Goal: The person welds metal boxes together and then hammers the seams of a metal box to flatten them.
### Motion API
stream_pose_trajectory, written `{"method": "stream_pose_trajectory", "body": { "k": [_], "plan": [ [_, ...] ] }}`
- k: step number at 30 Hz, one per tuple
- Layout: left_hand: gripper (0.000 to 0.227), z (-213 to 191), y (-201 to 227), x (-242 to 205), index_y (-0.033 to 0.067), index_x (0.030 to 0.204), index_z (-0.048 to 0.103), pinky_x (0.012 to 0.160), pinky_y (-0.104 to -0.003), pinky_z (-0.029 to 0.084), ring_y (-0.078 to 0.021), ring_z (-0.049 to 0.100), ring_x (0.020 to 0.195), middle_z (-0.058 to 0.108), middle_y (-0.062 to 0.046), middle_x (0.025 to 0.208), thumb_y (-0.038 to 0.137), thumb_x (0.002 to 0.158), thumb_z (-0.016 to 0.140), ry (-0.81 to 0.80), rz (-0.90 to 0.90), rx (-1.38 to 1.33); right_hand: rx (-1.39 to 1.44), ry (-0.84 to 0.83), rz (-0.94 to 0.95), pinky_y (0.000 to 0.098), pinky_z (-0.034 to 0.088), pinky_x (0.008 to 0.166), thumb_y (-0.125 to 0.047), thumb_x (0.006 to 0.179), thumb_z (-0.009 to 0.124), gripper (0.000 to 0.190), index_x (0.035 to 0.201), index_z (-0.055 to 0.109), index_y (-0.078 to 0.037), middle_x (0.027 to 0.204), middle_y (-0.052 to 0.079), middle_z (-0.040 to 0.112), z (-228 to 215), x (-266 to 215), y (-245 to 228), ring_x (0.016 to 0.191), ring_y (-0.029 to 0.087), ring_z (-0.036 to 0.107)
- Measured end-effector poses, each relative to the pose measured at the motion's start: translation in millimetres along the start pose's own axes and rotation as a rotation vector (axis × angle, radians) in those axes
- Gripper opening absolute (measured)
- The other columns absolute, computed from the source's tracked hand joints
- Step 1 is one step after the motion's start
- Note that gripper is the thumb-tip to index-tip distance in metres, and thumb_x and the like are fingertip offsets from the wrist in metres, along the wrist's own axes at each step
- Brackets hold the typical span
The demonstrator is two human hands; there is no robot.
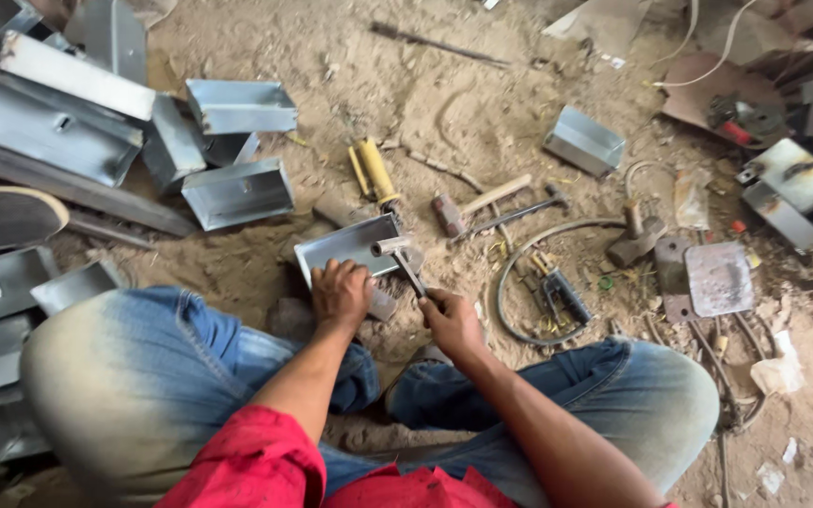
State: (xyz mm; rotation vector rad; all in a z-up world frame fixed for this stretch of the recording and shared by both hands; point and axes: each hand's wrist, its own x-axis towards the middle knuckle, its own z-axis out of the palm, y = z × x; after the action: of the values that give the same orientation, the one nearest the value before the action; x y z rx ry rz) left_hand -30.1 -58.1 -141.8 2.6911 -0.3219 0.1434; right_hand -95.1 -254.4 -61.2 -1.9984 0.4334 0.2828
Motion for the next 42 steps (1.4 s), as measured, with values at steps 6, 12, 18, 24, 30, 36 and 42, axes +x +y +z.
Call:
{"method": "stream_pose_trajectory", "body": {
  "k": [6, 12, 18, 24, 30, 36, 42],
  "plan": [
    [0.013, 13.0, -2.4, -0.7, 0.0173, 0.089, 0.078, 0.084, -0.041, 0.039, -0.0208, 0.058, 0.091, 0.074, 0.001, 0.099, 0.028, 0.093, 0.072, 0.018, 0.010, 0.044, -0.109, -0.132, 0.136, 0.0298, 0.044, 0.048, -0.029, 0.097, 0.065, 0.040, 0.130, 0.070, -0.008, 0.074, 0.003, 0.072, 13.1, -2.3, 4.3, 0.053, 0.008, 0.055],
    [0.013, 16.2, -5.5, 4.7, 0.0185, 0.086, 0.078, 0.083, -0.038, 0.039, -0.0165, 0.059, 0.089, 0.076, 0.002, 0.092, 0.024, 0.093, 0.069, -0.062, 0.033, 0.109, -0.205, 0.032, 0.156, 0.0278, 0.040, 0.045, -0.029, 0.102, 0.061, 0.035, 0.121, 0.078, -0.006, 0.064, 0.004, 0.066, -3.5, 4.7, -10.1, 0.049, 0.007, 0.052],
    [0.011, 3.1, -2.0, 15.9, 0.0177, 0.084, 0.076, 0.079, -0.042, 0.040, -0.0214, 0.061, 0.089, 0.075, -0.003, 0.086, 0.025, 0.089, 0.068, -0.070, 0.093, 0.175, -0.066, -0.001, 0.035, 0.0355, 0.043, 0.047, -0.026, 0.097, 0.063, 0.031, 0.120, 0.075, -0.010, 0.060, 0.005, 0.061, 2.8, -6.0, 0.0, 0.050, 0.012, 0.052],
    [0.012, 6.0, -6.4, 14.7, 0.0141, 0.079, 0.074, 0.084, -0.044, 0.041, -0.0231, 0.063, 0.096, 0.074, -0.002, 0.089, 0.015, 0.086, 0.065, -0.005, 0.199, 0.080, -0.213, 0.039, 0.011, 0.0379, 0.047, 0.056, -0.032, 0.097, 0.065, 0.033, 0.117, 0.077, -0.009, 0.064, 0.013, 0.066, -3.9, -1.7, -1.3, 0.057, 0.019, 0.059],
    [0.017, 9.2, -9.5, 12.8, 0.0155, 0.074, 0.073, 0.087, -0.046, 0.042, -0.0247, 0.063, 0.099, 0.073, -0.003, 0.089, 0.017, 0.085, 0.061, -0.002, 0.282, 0.155, -0.372, 0.093, -0.101, 0.0355, 0.050, 0.062, -0.034, 0.095, 0.068, 0.032, 0.113, 0.080, -0.010, 0.073, 0.011, 0.070, -6.2, 4.6, 10.1, 0.063, 0.016, 0.064],
    [0.017, 4.0, 3.8, 26.8, 0.0153, 0.077, 0.073, 0.085, -0.047, 0.040, -0.0262, 0.062, 0.097, 0.073, -0.003, 0.088, 0.017, 0.085, 0.058, 0.059, 0.270, 0.095, 0.285, 0.020, -0.122, 0.0279, 0.045, 0.056, -0.022, 0.102, 0.065, 0.031, 0.121, 0.074, 0.000, 0.072, 0.001, 0.063, -5.5, 16.9, 20.0, 0.062, 0.009, 0.057],
    [0.018, -10.5, 14.7, 31.1, 0.0161, 0.084, 0.075, 0.088, -0.043, 0.039, -0.0218, 0.063, 0.092, 0.075, -0.002, 0.088, 0.008, 0.092, 0.061, -0.069, 0.175, 0.034, 0.481, 0.143, 0.238, 0.0262, 0.026, 0.038, -0.022, 0.101, 0.058, 0.025, 0.115, 0.069, -0.005, 0.063, -0.003, 0.050, -27.5, 19.6, -7.7, 0.044, 0.007, 0.037]
  ]
}}
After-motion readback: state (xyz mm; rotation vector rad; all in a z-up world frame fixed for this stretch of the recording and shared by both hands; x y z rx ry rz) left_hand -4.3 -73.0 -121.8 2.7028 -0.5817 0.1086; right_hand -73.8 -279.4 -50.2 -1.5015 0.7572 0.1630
